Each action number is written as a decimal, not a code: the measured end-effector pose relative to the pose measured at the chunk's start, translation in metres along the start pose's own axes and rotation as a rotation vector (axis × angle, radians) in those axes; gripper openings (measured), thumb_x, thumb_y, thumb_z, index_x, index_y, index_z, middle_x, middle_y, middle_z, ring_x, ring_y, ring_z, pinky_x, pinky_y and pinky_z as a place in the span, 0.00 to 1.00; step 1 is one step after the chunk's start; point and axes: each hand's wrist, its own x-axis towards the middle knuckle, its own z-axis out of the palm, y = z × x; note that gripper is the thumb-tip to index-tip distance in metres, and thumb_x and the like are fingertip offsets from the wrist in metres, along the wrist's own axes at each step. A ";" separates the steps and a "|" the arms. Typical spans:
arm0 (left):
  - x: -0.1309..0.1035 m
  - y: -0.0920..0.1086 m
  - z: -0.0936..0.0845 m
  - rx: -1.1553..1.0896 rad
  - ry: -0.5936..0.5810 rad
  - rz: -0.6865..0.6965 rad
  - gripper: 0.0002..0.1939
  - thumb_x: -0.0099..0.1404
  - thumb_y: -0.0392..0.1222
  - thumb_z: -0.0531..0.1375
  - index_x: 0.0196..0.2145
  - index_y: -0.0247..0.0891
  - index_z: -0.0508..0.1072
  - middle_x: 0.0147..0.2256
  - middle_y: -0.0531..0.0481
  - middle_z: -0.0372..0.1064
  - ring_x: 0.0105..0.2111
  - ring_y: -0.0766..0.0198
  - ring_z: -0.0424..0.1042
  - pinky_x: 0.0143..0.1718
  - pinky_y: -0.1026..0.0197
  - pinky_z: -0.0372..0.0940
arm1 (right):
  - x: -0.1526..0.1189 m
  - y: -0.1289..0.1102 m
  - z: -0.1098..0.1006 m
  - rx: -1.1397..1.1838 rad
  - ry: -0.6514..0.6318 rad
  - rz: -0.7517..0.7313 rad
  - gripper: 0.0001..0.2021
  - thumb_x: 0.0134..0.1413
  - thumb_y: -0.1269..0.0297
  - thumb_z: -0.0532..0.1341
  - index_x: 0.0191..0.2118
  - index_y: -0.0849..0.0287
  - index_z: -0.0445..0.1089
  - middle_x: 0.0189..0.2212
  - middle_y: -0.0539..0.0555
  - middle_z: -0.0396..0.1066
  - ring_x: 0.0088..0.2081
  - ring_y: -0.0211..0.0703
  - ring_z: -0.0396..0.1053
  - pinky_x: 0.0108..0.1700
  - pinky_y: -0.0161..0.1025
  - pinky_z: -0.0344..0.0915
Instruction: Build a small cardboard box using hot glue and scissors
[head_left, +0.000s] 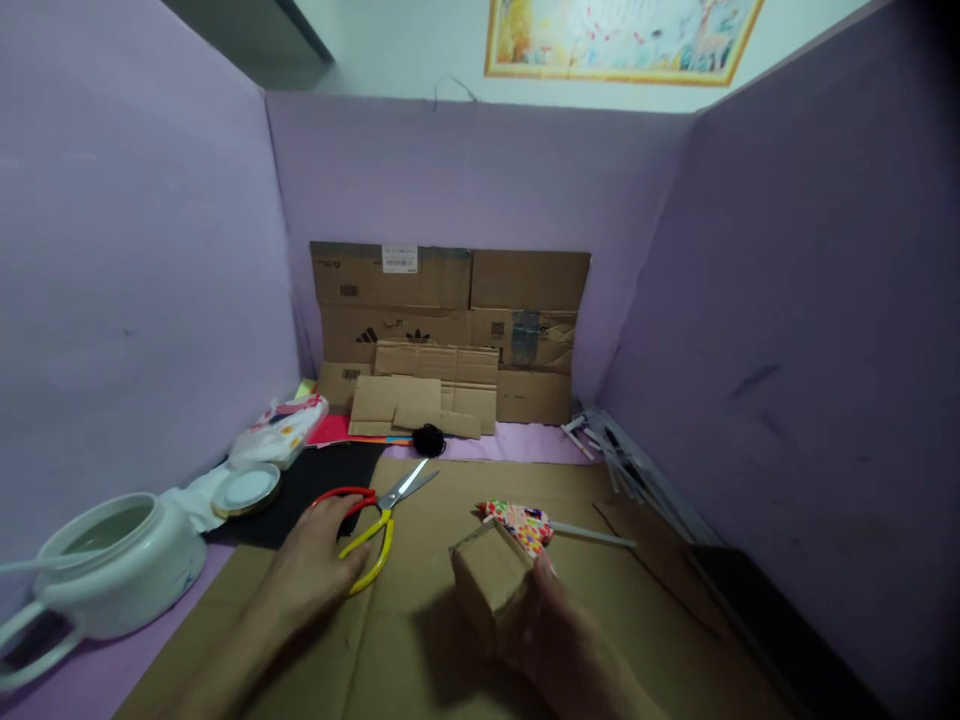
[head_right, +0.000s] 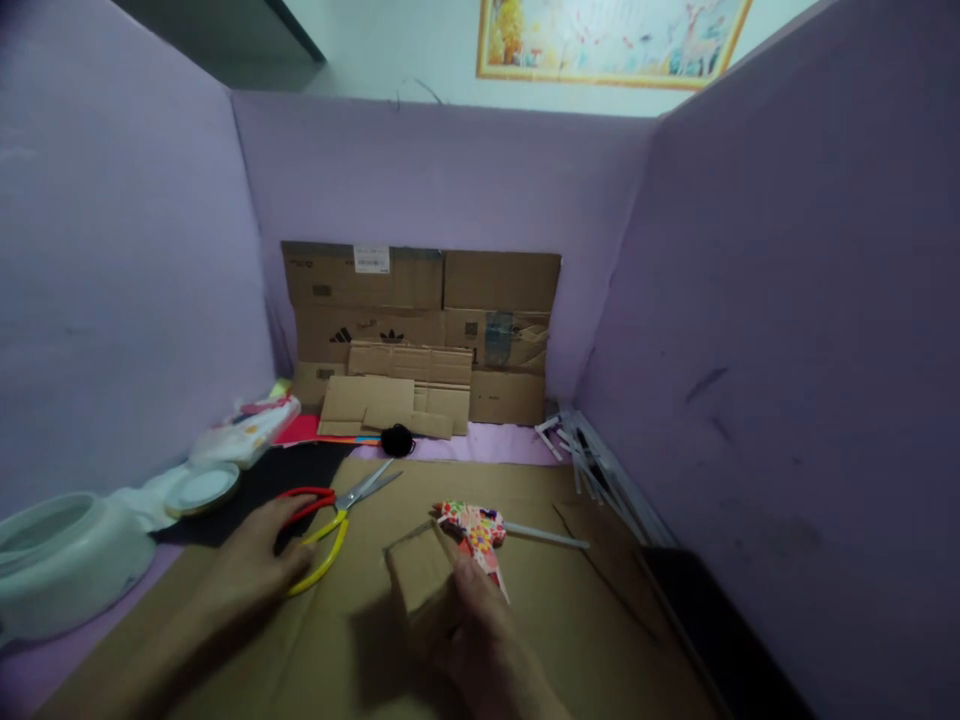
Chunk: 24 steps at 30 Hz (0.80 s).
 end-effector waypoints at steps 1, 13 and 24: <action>0.002 -0.004 0.002 0.027 -0.033 0.003 0.26 0.54 0.40 0.57 0.52 0.34 0.70 0.50 0.40 0.70 0.50 0.47 0.68 0.51 0.49 0.62 | -0.001 -0.001 0.000 0.022 0.000 0.001 0.22 0.45 0.47 0.66 0.46 0.50 0.72 0.40 0.55 0.79 0.39 0.53 0.76 0.40 0.50 0.71; -0.005 0.019 0.002 -0.391 0.138 -0.088 0.26 0.58 0.54 0.58 0.50 0.38 0.68 0.47 0.41 0.71 0.47 0.49 0.71 0.48 0.50 0.65 | 0.001 0.007 -0.006 -0.534 0.142 -0.471 0.50 0.16 0.60 0.78 0.55 0.50 0.63 0.57 0.59 0.65 0.57 0.64 0.63 0.55 0.52 0.61; -0.044 0.068 0.022 -0.799 -0.135 0.107 0.11 0.56 0.44 0.65 0.38 0.40 0.76 0.40 0.44 0.73 0.40 0.53 0.73 0.39 0.57 0.69 | -0.012 0.006 0.008 -0.851 0.125 -0.360 0.48 0.23 0.63 0.76 0.58 0.53 0.60 0.58 0.59 0.62 0.60 0.64 0.57 0.61 0.56 0.51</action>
